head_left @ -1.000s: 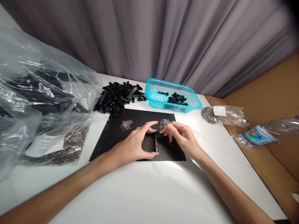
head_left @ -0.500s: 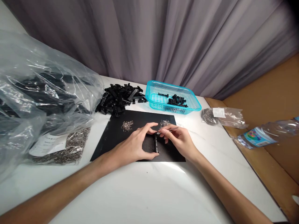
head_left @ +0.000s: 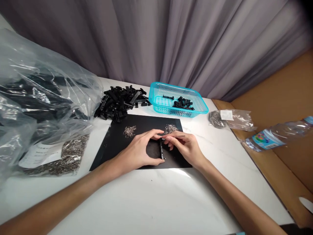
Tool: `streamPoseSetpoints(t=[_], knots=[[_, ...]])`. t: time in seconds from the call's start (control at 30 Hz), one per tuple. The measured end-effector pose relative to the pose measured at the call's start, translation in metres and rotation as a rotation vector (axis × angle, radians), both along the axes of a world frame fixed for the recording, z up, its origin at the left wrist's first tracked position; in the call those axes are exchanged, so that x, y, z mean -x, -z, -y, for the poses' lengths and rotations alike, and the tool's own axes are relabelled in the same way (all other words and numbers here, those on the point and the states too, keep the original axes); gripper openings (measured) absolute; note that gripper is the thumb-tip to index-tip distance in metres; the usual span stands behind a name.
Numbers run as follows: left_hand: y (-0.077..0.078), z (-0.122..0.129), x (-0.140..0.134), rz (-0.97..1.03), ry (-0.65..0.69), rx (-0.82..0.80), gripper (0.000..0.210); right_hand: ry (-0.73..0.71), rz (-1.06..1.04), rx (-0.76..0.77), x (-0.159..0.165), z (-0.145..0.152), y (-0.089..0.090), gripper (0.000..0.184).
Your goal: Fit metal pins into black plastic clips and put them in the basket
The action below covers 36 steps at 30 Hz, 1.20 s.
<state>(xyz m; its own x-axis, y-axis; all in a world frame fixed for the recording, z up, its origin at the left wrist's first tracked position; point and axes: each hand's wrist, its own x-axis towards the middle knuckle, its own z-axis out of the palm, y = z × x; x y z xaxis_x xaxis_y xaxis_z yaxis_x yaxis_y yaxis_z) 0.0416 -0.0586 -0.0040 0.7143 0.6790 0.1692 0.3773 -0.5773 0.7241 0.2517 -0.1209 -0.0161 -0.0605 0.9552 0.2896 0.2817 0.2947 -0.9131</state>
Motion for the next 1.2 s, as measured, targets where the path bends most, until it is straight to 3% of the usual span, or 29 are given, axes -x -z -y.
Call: streamPoseSetpoints(t=[0.43, 1.2], knots=[[0.003, 0.001, 0.001, 0.053, 0.020, 0.032, 0.069, 0.070, -0.164, 0.057, 0.000, -0.008, 0.007, 0.042], [0.000, 0.001, -0.003, 0.050, 0.026, -0.027, 0.057, 0.049, -0.063, 0.013, 0.005, -0.003, 0.009, 0.038]])
